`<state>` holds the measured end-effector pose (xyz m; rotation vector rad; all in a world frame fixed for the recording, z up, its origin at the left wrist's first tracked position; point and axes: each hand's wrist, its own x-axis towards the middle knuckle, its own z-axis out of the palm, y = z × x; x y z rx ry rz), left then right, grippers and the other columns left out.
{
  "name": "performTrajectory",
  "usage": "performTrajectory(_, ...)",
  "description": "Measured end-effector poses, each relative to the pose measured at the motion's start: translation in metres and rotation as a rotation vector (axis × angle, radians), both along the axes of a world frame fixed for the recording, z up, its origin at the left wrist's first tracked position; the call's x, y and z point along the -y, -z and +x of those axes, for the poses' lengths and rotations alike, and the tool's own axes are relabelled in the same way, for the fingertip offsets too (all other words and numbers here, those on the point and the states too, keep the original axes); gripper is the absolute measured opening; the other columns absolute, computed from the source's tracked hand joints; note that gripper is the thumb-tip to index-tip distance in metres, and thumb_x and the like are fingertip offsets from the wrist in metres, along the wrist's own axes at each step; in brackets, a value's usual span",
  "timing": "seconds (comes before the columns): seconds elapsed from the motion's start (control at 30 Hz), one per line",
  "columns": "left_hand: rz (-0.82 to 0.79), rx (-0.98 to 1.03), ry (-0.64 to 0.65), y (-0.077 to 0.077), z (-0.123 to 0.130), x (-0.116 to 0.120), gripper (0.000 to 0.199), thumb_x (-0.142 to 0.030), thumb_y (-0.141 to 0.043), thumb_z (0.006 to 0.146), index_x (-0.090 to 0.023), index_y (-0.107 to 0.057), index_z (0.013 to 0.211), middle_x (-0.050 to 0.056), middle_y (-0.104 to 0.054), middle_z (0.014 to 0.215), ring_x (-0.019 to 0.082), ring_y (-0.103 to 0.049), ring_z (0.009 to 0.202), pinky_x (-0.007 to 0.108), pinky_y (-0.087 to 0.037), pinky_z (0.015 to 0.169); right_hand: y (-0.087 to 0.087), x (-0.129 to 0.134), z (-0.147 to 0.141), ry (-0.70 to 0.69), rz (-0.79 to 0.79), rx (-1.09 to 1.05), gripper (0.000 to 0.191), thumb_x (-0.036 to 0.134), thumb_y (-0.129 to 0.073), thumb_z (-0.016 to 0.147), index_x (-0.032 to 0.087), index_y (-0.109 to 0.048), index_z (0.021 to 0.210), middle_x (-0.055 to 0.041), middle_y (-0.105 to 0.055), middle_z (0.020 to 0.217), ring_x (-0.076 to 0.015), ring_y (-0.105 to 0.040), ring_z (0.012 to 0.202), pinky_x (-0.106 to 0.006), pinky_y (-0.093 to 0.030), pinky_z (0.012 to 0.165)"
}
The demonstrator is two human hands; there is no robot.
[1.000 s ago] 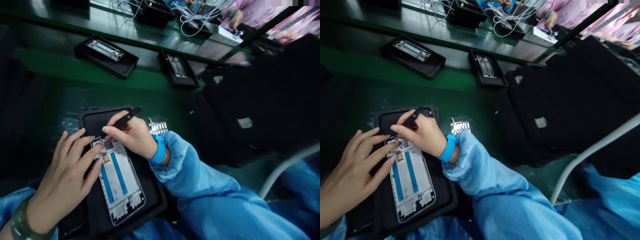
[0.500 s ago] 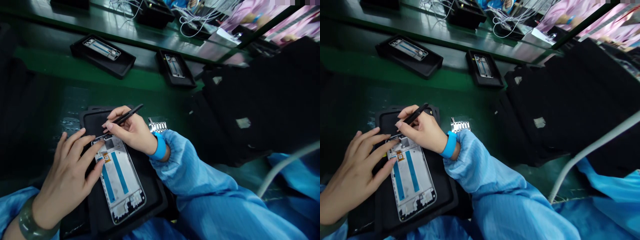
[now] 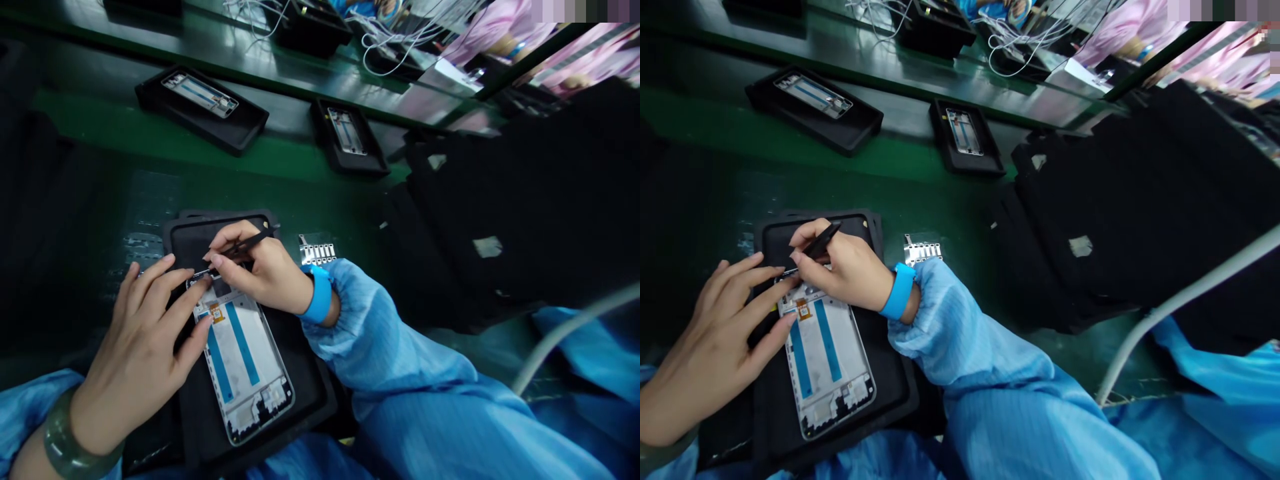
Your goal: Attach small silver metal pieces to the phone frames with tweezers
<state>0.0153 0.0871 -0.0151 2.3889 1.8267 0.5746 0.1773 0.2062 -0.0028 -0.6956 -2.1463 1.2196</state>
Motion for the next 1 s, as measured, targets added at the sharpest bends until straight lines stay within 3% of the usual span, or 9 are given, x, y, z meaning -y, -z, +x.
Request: performTrajectory(1.0,-0.017,0.011,0.007,-0.002,0.0015,0.0023,0.04,-0.028,-0.048,0.086,-0.02,-0.047,0.126,0.011,-0.049,0.122,0.031,-0.03,0.13,0.058,-0.028,0.106,0.0007,0.0006,-0.0029,0.026,0.085,0.017,0.011,0.024,-0.056,0.086,0.015,-0.052,0.093,-0.0023,-0.061,0.09,-0.0101,-0.061,0.077,-0.021,-0.051,0.069)
